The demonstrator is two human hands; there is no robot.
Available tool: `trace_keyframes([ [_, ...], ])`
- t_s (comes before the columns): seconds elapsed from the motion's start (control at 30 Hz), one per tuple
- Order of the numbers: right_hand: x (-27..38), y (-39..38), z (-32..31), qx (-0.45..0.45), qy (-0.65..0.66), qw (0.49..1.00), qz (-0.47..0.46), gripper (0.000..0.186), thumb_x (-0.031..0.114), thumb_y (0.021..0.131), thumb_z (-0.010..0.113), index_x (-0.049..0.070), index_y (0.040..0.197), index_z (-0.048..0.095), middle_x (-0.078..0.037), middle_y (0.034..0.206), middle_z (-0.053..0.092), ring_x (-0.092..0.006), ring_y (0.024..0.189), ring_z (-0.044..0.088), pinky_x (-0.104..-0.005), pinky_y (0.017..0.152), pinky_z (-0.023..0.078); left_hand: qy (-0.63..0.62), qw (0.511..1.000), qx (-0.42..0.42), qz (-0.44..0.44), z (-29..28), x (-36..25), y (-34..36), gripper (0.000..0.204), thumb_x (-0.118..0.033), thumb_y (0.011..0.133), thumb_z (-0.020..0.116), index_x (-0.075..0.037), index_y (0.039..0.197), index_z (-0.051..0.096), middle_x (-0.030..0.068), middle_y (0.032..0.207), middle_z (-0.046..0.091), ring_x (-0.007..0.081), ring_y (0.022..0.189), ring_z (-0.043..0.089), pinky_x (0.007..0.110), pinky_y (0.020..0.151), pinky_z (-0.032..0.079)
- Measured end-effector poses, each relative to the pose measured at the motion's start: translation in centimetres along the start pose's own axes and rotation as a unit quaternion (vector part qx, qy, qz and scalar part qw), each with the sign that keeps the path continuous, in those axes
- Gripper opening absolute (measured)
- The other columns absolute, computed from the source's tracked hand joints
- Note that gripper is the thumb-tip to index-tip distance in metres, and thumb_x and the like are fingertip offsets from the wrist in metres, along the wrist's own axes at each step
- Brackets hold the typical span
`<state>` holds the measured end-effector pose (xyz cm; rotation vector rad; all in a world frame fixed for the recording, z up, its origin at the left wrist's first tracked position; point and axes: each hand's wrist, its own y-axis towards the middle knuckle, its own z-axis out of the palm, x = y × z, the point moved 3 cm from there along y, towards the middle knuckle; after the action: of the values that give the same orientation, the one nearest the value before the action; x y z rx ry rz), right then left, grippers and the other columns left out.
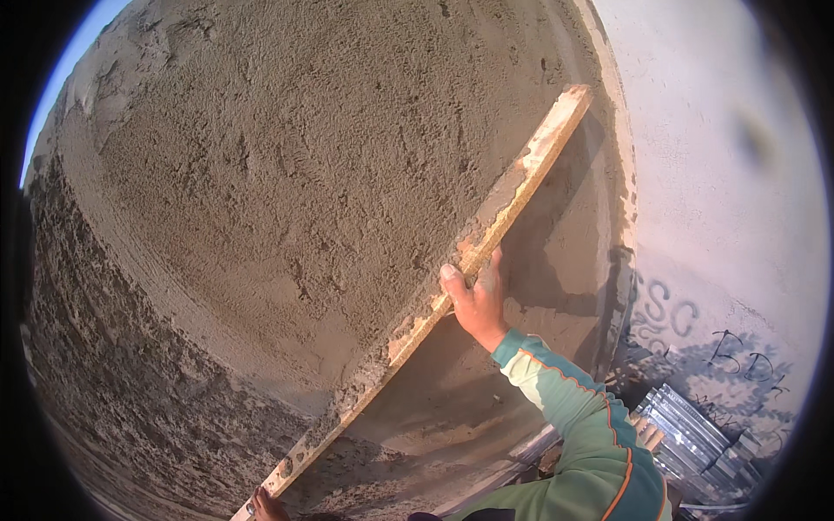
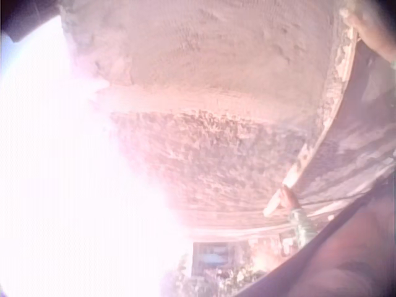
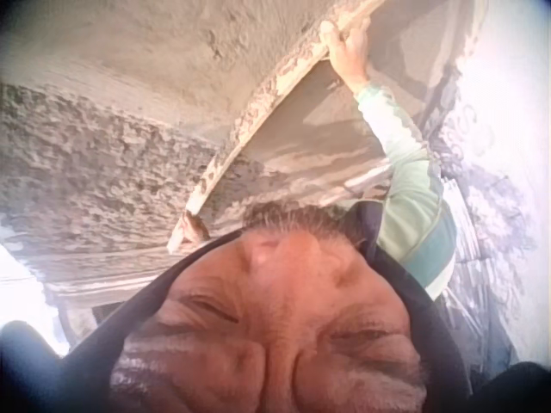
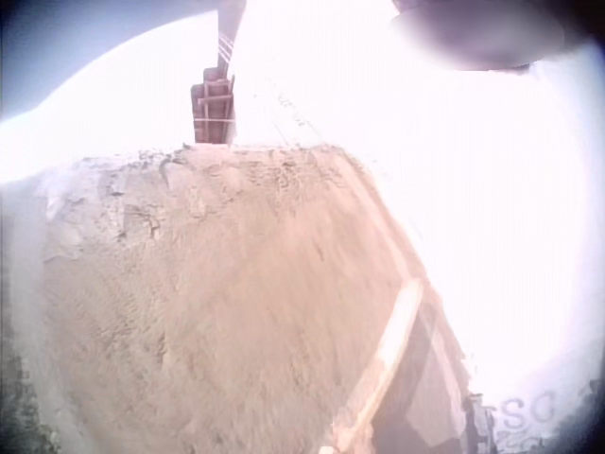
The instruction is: The person uses a long wooden straightedge to smooth and level wet cement plaster on a curved wall. They repeatedly drag the tool across the surface to remove excess material and create a uniform finish.
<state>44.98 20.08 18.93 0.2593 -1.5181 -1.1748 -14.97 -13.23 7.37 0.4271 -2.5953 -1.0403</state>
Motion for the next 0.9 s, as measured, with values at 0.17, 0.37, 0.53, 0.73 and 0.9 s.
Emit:
trace_keyframes([
  [0.17, 6.9, 13.6, 0.9, 0.001, 0.057, 0.997, -0.054, 0.060, 0.032, 0.084, 0.063, -0.013, 0.116, 0.039, -0.019, 0.097, 0.060, -0.0311, 0.095, 0.056, -0.0387, 0.088, 0.041, -0.010, 0.997, -0.061, -0.052, -3.3, -2.1, 3.4, 0.038, -0.011, 0.086, 0.062, -0.001, 0.121, 0.053, 0.0202, 0.116, 0.057, 0.0371, 0.096, 0.060, 0.045, 0.072, 0.049],
  [0.37, 12.3, 31.0, 2.5, -0.079, 0.005, 0.983, -0.164, 0.051, 0.041, 0.084, 0.060, -0.007, 0.100, 0.059, -0.018, 0.097, 0.061, -0.0303, 0.093, 0.057, -0.0390, 0.081, 0.045, -0.085, 0.985, -0.142, -0.054, -12.8, -7.3, 13.1, 0.038, -0.004, 0.083, 0.060, -0.003, 0.121, 0.054, 0.0186, 0.117, 0.058, 0.0376, 0.098, 0.061, 0.043, 0.076, 0.051],
  [0.53, 23.0, 40.7, -0.2, -0.028, 0.135, 0.983, -0.119, 0.038, 0.032, 0.085, 0.056, -0.005, 0.088, 0.062, -0.014, 0.087, 0.064, -0.0218, 0.078, 0.059, -0.0383, 0.067, 0.045, -0.087, 0.971, -0.218, -0.034, -18.3, -10.0, 21.4, 0.036, -0.003, 0.083, 0.061, 0.000, 0.119, 0.054, 0.0173, 0.110, 0.061, 0.0346, 0.095, 0.061, 0.039, 0.077, 0.049],
  [0.73, 20.3, 38.5, 1.7, -0.002, 0.147, 0.987, -0.066, 0.038, 0.034, 0.085, 0.057, -0.003, 0.090, 0.062, -0.011, 0.083, 0.062, -0.0222, 0.073, 0.057, -0.0368, 0.065, 0.044, -0.127, 0.959, -0.252, -0.006, -20.4, -10.0, 25.9, 0.038, -0.004, 0.083, 0.064, 0.000, 0.119, 0.054, 0.0166, 0.111, 0.061, 0.0318, 0.095, 0.061, 0.037, 0.083, 0.048],
  [0.9, 13.3, 33.3, 3.1, 0.008, 0.188, 0.982, 0.019, 0.037, 0.035, 0.084, 0.058, -0.002, 0.092, 0.062, -0.008, 0.080, 0.061, -0.0225, 0.069, 0.055, -0.0356, 0.063, 0.044, -0.115, 0.980, -0.164, -0.010, -18.4, -9.7, 19.7, 0.039, -0.004, 0.079, 0.067, 0.001, 0.117, 0.057, 0.0176, 0.112, 0.061, 0.0325, 0.100, 0.060, 0.039, 0.083, 0.049],
])
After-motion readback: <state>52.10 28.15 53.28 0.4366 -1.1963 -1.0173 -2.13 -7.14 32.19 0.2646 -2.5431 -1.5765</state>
